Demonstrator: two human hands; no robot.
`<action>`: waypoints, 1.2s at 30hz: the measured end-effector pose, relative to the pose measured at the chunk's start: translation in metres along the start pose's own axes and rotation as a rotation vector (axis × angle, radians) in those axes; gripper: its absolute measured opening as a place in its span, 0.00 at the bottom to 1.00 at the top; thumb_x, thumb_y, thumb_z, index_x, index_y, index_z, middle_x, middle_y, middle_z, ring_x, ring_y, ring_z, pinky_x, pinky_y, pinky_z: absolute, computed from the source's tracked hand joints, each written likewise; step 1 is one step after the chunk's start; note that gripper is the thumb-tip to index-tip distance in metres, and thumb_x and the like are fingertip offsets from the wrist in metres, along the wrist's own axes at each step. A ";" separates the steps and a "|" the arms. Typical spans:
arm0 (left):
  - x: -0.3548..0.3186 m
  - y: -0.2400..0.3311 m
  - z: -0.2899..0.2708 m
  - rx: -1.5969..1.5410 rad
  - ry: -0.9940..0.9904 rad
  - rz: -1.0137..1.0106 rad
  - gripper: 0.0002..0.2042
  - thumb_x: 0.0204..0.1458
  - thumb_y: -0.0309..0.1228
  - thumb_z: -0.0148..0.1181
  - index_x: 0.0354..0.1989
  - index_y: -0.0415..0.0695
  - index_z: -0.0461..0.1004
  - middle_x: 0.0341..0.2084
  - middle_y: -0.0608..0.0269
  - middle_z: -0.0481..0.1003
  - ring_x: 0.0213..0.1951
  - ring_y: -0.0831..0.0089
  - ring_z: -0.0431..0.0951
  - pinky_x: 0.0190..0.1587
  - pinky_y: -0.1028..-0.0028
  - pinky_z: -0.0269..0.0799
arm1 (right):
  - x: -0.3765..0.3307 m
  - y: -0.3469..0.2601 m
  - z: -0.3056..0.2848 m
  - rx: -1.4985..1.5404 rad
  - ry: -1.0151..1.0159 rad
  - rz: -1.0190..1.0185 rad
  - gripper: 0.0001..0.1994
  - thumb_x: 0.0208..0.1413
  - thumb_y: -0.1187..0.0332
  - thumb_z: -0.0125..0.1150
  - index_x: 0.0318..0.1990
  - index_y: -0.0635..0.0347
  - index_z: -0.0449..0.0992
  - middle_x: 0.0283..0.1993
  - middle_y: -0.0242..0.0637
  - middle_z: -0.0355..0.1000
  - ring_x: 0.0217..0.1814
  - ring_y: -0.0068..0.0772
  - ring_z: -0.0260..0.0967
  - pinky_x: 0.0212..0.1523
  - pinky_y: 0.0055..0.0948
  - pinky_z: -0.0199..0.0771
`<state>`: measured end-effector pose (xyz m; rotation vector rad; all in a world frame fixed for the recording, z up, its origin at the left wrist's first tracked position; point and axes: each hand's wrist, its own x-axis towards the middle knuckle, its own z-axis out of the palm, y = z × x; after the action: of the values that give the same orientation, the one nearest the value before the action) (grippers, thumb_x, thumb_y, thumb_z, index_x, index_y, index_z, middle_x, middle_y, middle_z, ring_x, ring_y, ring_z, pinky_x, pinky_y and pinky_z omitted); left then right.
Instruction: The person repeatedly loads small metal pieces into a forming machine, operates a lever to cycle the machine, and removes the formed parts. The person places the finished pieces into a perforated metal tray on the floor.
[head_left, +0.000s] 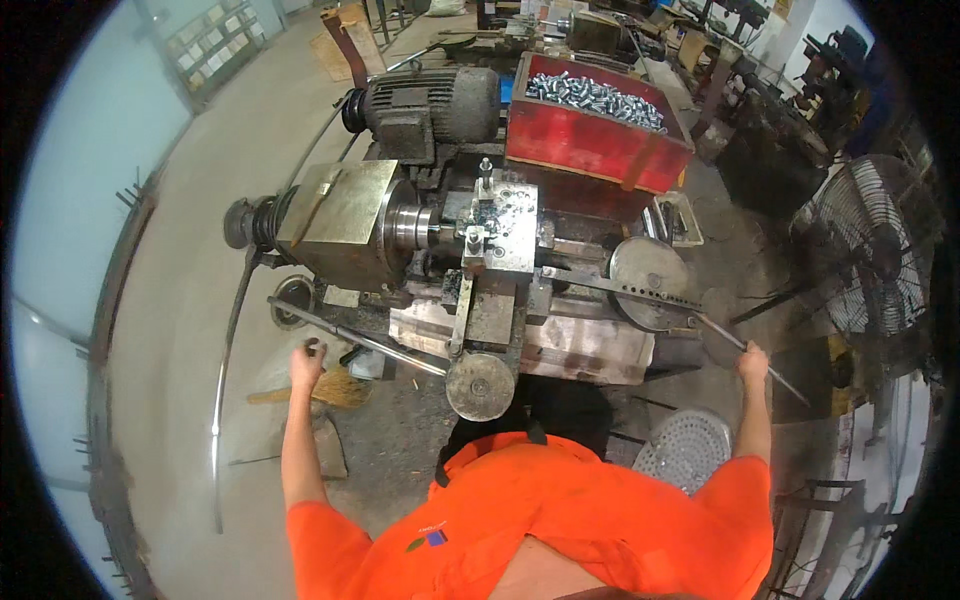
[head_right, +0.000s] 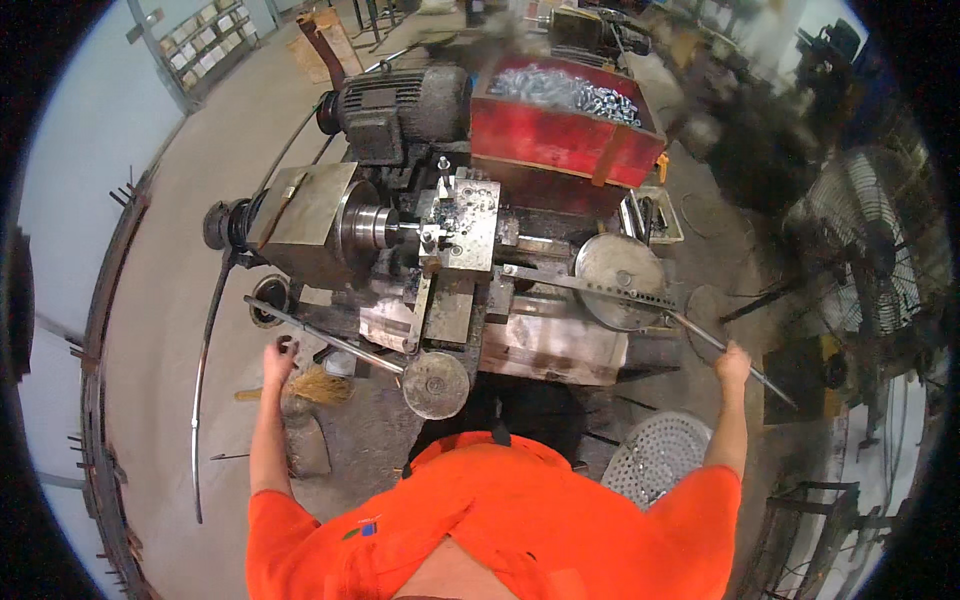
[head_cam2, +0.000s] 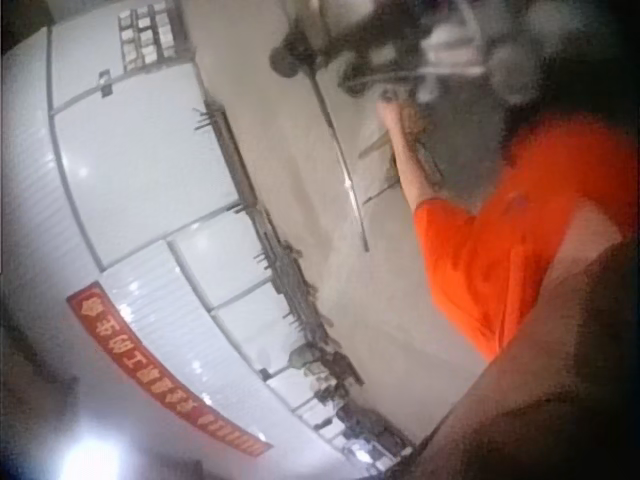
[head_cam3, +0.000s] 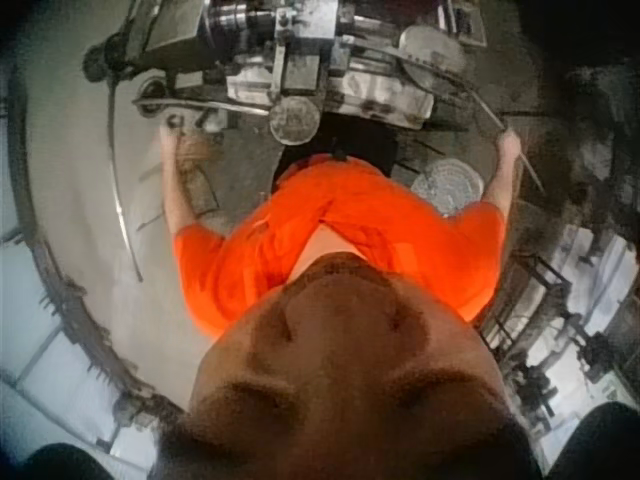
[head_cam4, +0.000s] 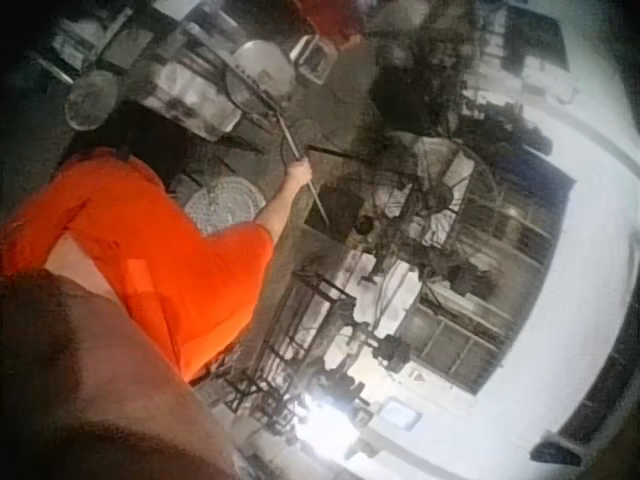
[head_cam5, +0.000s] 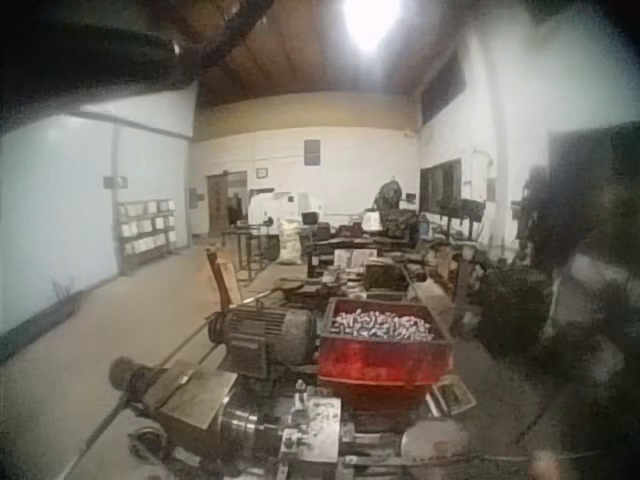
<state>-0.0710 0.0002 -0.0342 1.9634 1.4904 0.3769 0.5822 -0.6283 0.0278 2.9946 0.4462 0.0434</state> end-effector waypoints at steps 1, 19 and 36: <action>0.001 0.003 -0.006 -0.319 0.072 -0.011 0.21 0.52 0.41 0.56 0.46 0.36 0.70 0.23 0.49 0.75 0.14 0.69 0.75 0.18 0.74 0.70 | -0.004 0.000 0.011 -0.024 0.048 0.075 0.21 0.34 0.65 0.59 0.41 0.60 0.73 0.39 0.49 0.73 0.46 0.49 0.69 0.47 0.41 0.68; 0.000 0.095 0.030 -0.764 0.302 -0.081 0.13 0.51 0.33 0.50 0.40 0.35 0.66 0.24 0.59 0.71 0.20 0.68 0.74 0.20 0.71 0.75 | -0.239 -0.119 0.018 1.129 -0.243 0.043 0.11 0.36 0.69 0.54 0.29 0.65 0.71 0.19 0.34 0.63 0.22 0.26 0.58 0.24 0.27 0.63; 0.004 0.092 0.012 -0.602 -0.031 -0.215 0.21 0.52 0.46 0.52 0.32 0.34 0.66 0.16 0.63 0.65 0.15 0.68 0.73 0.17 0.72 0.76 | -0.011 -0.006 0.006 -0.140 0.146 0.114 0.34 0.38 0.60 0.61 0.57 0.55 0.63 0.49 0.45 0.66 0.49 0.48 0.66 0.50 0.44 0.64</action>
<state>0.0067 -0.0141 0.0146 1.3189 1.3494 0.6132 0.5707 -0.6264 0.0215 2.8859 0.2726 0.2927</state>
